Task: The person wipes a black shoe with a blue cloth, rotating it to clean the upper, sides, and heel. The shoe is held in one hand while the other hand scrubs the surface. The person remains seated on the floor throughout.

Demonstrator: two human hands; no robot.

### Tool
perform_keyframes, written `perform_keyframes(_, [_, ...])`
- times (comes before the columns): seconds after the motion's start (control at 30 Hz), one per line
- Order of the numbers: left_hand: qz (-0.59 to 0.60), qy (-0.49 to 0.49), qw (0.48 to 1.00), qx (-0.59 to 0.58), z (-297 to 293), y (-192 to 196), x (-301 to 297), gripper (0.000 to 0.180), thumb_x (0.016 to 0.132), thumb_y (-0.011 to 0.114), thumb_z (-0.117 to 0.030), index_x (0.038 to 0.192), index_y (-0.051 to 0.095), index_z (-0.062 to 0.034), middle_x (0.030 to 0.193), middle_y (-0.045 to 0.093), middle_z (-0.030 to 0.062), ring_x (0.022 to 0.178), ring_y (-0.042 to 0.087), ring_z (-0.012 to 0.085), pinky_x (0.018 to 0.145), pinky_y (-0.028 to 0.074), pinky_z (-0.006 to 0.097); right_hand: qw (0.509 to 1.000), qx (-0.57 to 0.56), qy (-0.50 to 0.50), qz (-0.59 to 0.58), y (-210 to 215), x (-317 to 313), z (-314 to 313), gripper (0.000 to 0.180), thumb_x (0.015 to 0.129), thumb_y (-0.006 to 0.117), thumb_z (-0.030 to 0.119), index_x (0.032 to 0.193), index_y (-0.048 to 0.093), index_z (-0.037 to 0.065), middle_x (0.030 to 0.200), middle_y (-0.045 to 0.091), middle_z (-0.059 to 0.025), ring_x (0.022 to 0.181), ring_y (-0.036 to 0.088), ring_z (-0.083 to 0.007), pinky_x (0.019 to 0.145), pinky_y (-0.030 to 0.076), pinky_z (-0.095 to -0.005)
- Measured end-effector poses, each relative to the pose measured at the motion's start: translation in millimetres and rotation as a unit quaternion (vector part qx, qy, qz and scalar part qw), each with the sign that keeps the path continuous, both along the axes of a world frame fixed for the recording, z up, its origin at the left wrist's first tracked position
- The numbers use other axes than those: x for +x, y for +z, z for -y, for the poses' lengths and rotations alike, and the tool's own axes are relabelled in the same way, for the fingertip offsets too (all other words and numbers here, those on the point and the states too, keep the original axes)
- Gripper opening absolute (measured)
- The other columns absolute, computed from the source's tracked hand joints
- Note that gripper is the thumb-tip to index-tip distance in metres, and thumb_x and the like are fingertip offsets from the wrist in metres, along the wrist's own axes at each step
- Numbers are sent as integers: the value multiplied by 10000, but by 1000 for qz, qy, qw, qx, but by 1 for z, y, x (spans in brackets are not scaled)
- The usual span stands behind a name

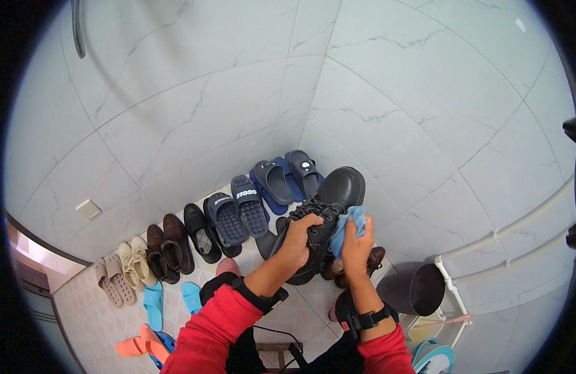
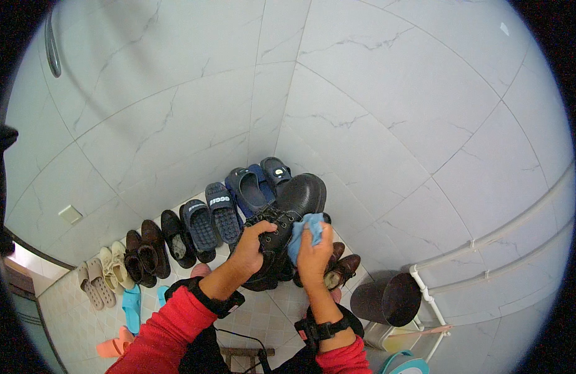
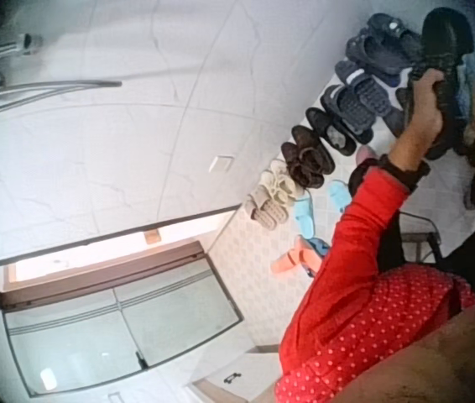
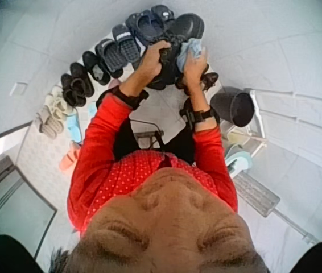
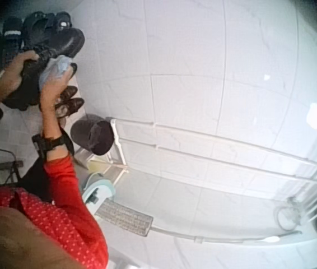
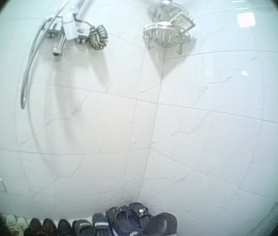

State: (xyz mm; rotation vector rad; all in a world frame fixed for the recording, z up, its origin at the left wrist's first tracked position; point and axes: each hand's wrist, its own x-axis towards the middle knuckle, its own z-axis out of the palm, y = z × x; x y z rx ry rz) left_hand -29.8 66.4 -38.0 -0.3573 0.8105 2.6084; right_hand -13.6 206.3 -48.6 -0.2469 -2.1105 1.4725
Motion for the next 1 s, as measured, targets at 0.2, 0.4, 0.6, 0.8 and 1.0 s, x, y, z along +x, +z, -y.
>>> perform_keyframes(0.2, [27,-13,999,25,-2,3,1,280,735,647,-120,972,649,28,908,685,134,789,676,272,756,568,383,1000,-8,-12,5,5,-2,-8,145,910,630,144,982,577,31,815,616,-77,770,570,-156,725,470,-314])
perform_keyframes(0.4, [9,36,999,4,8,8,-5,230,748,637,-149,929,656,-9,899,686,111,775,668,244,746,547,344,993,0,117,32,-6,16,15,149,830,626,52,968,576,23,852,615,-120,798,607,-215,749,477,-323])
perform_keyframes(0.6, [-15,66,998,-13,17,9,-13,265,746,631,-134,965,646,15,907,681,109,798,660,235,778,526,338,979,102,176,-9,-6,32,32,145,837,606,18,975,559,24,799,570,-74,750,558,-142,704,463,-290])
perform_keyframes(0.8, [-10,29,1000,5,9,5,-6,277,731,644,-113,978,648,12,910,679,111,773,663,233,761,540,343,989,114,90,-37,-6,16,17,161,832,587,35,988,551,13,840,564,-123,778,574,-239,725,468,-339])
perform_keyframes(1.0, [2,-18,1000,-1,-1,7,4,324,730,654,-135,1004,646,38,931,690,132,781,673,256,755,560,372,999,-14,-32,-2,4,-7,-11,158,893,622,138,960,551,15,839,600,-112,767,580,-207,731,462,-332])
